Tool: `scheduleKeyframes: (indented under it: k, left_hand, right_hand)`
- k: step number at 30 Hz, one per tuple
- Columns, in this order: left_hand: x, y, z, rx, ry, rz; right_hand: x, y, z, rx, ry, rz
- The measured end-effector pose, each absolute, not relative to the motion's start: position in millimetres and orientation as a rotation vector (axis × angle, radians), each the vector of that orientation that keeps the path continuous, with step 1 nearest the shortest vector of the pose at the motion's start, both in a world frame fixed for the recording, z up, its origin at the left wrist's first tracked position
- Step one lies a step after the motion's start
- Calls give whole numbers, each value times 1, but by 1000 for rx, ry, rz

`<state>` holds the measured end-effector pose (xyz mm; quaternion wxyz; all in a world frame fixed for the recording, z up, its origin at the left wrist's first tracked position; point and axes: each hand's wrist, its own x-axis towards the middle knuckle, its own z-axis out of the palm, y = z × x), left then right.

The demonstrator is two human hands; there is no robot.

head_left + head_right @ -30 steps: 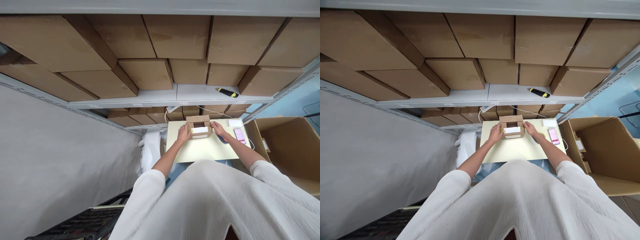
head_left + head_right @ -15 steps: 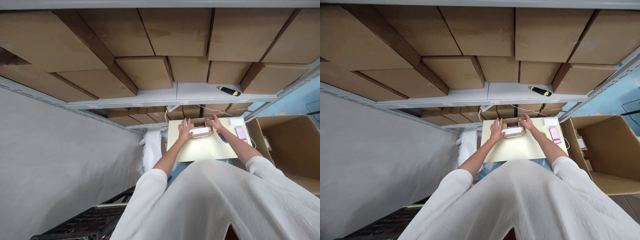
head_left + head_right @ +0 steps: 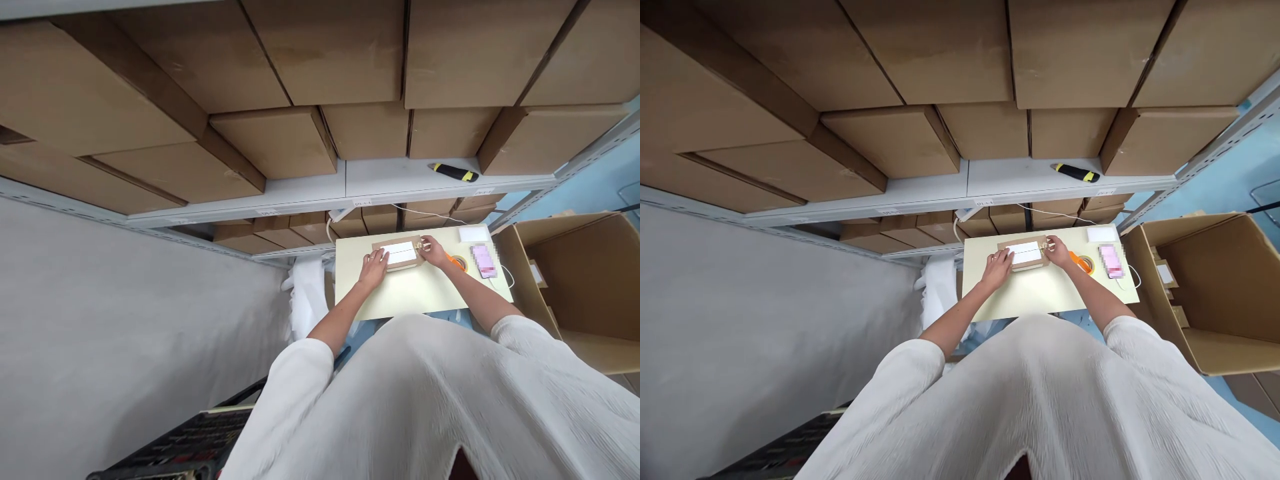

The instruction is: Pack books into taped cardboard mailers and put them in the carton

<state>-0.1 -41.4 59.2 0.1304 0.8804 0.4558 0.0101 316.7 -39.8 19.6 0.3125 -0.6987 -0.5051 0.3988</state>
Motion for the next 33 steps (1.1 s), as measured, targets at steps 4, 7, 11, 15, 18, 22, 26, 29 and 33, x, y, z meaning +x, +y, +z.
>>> scheduleKeyframes:
  k: [4, 7, 11, 15, 18, 22, 26, 29, 33]
  left_hand:
    - [5, -46, 63, 2546, 1369, -33]
    - [9, -44, 66, 2501, 1393, -88]
    - [13, -35, 67, 2410, 1411, -138]
    - [16, -25, 64, 2341, 1418, -193]
    - [18, -21, 62, 2311, 1420, -248]
    - [21, -20, 57, 2284, 1441, -318]
    - [22, -23, 54, 2284, 1461, -325]
    - [23, -25, 53, 2294, 1485, -328]
    - [23, -28, 55, 2296, 1499, -315]
  right_hand:
    - [321, -42, 14, -1804, -1025, 1273]
    - [327, -50, 16, -1752, -1096, 1267]
    - [348, -72, 24, -1866, -1245, 1140]
    - [382, -100, 29, -2145, -1260, 925]
    - [401, -120, 27, -2293, -1316, 857]
    - [402, -138, 15, -2449, -1468, 834]
    - [389, -145, 1, -2493, -1599, 823]
    - [383, -147, -3, -2501, -1587, 878]
    - [386, -149, -1, -2428, -1581, 879]
